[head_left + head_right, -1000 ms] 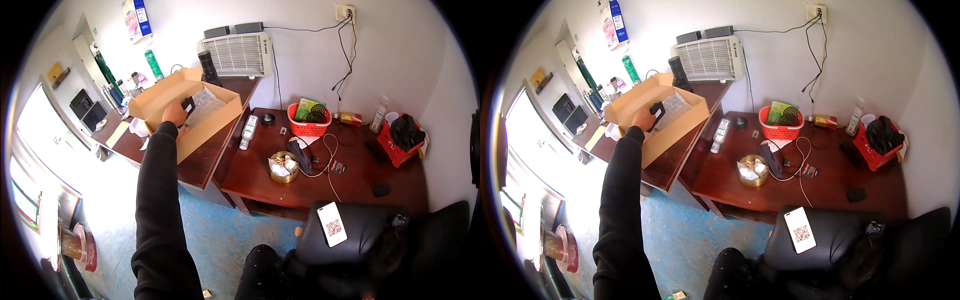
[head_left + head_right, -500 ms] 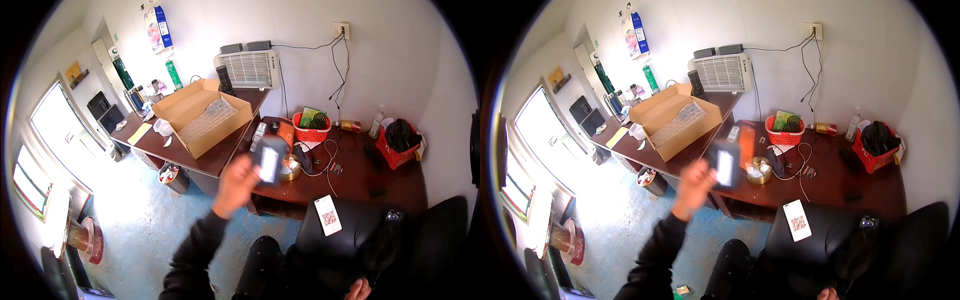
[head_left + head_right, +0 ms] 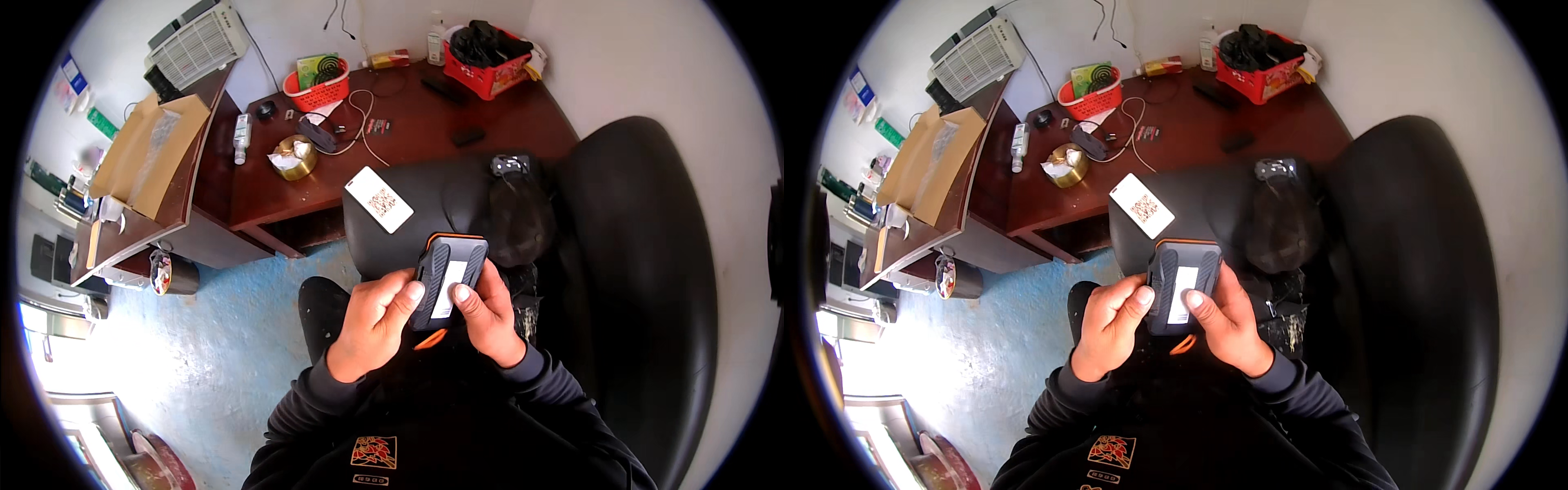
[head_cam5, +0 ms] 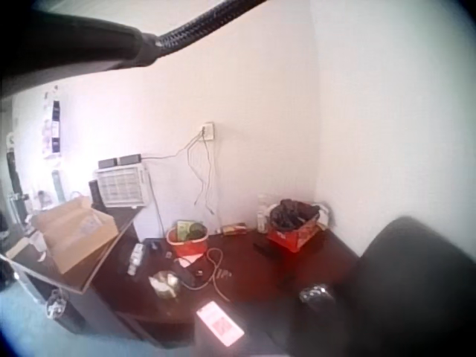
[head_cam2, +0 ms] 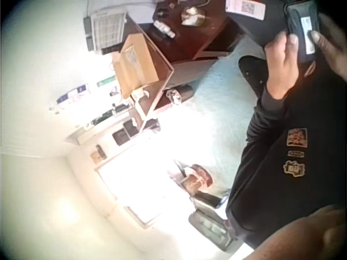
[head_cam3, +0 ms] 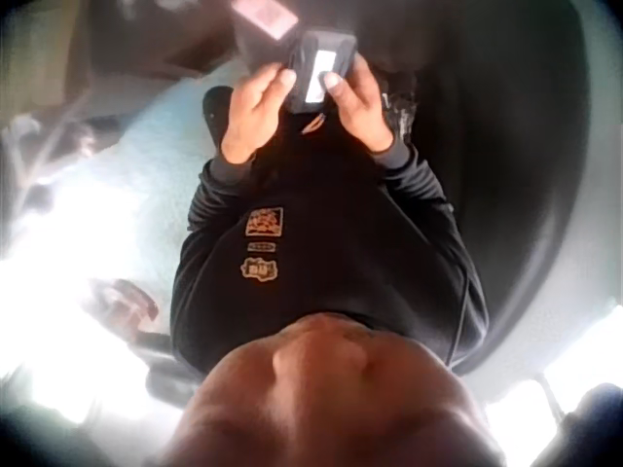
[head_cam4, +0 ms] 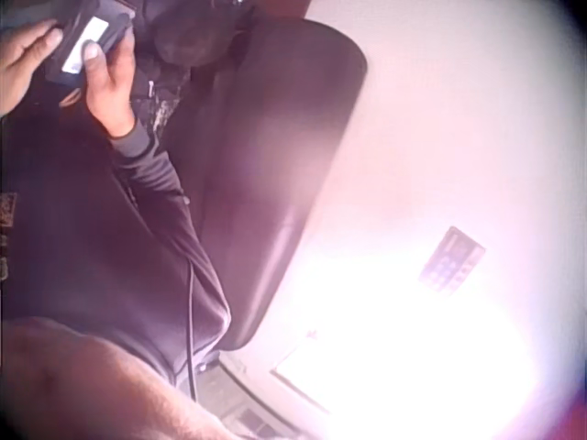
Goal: The person sits on a chair and handles a small orange and black device, placing it into a black bag. They then pick up a black camera-like device and place it into the same bag. Finally, they pick up a white rectangular object from the chair and place it into a cardboard box on the table.
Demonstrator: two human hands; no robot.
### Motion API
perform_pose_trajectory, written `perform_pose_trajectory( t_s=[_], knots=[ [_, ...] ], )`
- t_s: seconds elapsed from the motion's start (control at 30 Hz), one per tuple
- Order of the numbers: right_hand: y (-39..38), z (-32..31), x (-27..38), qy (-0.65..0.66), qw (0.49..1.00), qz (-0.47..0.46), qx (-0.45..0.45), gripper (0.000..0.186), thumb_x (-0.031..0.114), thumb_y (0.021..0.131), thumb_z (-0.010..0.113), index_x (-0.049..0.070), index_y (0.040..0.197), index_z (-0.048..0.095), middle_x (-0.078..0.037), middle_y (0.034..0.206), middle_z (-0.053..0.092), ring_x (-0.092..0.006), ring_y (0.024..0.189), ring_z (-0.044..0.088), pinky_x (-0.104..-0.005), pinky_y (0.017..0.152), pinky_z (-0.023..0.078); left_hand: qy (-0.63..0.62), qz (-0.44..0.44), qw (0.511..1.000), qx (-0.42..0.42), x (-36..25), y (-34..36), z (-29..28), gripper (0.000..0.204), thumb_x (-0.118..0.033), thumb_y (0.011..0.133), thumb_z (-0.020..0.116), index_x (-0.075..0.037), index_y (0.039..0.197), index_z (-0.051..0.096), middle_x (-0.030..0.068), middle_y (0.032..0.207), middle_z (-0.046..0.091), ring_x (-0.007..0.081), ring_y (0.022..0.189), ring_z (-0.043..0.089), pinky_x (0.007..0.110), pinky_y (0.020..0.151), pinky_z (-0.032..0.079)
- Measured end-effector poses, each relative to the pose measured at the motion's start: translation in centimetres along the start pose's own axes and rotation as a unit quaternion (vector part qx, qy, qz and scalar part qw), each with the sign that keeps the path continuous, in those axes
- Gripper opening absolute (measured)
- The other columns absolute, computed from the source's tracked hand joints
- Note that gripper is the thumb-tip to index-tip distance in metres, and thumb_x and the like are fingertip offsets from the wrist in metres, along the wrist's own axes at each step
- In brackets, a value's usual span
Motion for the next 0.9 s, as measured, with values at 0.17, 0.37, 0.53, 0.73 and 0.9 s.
perform_pose_trajectory(
  t_s=[0.17,0.37,0.53,0.73,0.9],
  knots=[
    [-1.9,-1.2,1.0,0.027,0.998,0.036,0.038,0.051,0.018,0.111,0.052,-0.004,0.154,0.037,-0.013,0.141,0.06,-0.0201,0.129,0.058,-0.0361,0.112,0.045,0.048,0.04,0.995,0.077,0.1,-0.9,1.2,0.022,-0.014,0.106,0.058,0.002,0.092,0.06,0.0162,0.067,0.057,0.0349,0.059,0.059,0.039,0.057,0.046],
    [-3.0,-1.9,1.2,0.064,0.998,0.027,0.008,0.057,0.03,0.109,0.06,-0.002,0.153,0.042,-0.01,0.138,0.062,-0.0175,0.124,0.06,-0.0338,0.108,0.046,0.112,0.143,0.983,0.027,-0.4,-1.3,3.1,0.023,-0.009,0.101,0.059,0.0,0.082,0.05,0.0171,0.062,0.047,0.0385,0.052,0.051,0.043,0.051,0.04],
    [-4.3,-2.7,-1.3,0.063,0.995,0.051,-0.058,0.049,0.02,0.11,0.057,-0.002,0.151,0.04,-0.009,0.135,0.059,-0.0151,0.124,0.055,-0.0311,0.108,0.044,0.14,0.102,0.984,0.031,-0.1,-1.8,3.9,0.023,-0.006,0.099,0.061,-0.001,0.08,0.049,0.0179,0.061,0.047,0.0393,0.052,0.051,0.043,0.05,0.04],
    [-4.9,-1.8,-0.9,0.021,0.997,0.075,0.025,0.09,0.021,0.098,0.078,-0.004,0.159,0.018,-0.012,0.142,0.048,-0.019,0.131,0.048,-0.0375,0.114,0.041,0.185,0.114,0.974,0.068,-1.4,-1.9,4.0,0.022,-0.005,0.1,0.061,0.001,0.081,0.052,0.0185,0.063,0.048,0.0372,0.053,0.051,0.042,0.052,0.039],
    [-4.9,-2.4,-1.7,0.045,0.991,0.119,0.032,0.098,0.02,0.093,0.078,-0.002,0.164,0.013,-0.012,0.145,0.05,-0.0204,0.135,0.048,-0.0368,0.115,0.039,0.202,0.106,0.971,0.067,-1.4,-2.1,3.9,0.023,-0.007,0.099,0.063,0.0,0.08,0.052,0.0174,0.064,0.051,0.0383,0.057,0.055,0.044,0.053,0.042]
  ],
)
Point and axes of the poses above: each hand's wrist, its own y-axis towards the middle knuckle, its own z-axis out of the palm, x = y × z, the point moved 3 cm from there along y, towards the middle knuckle
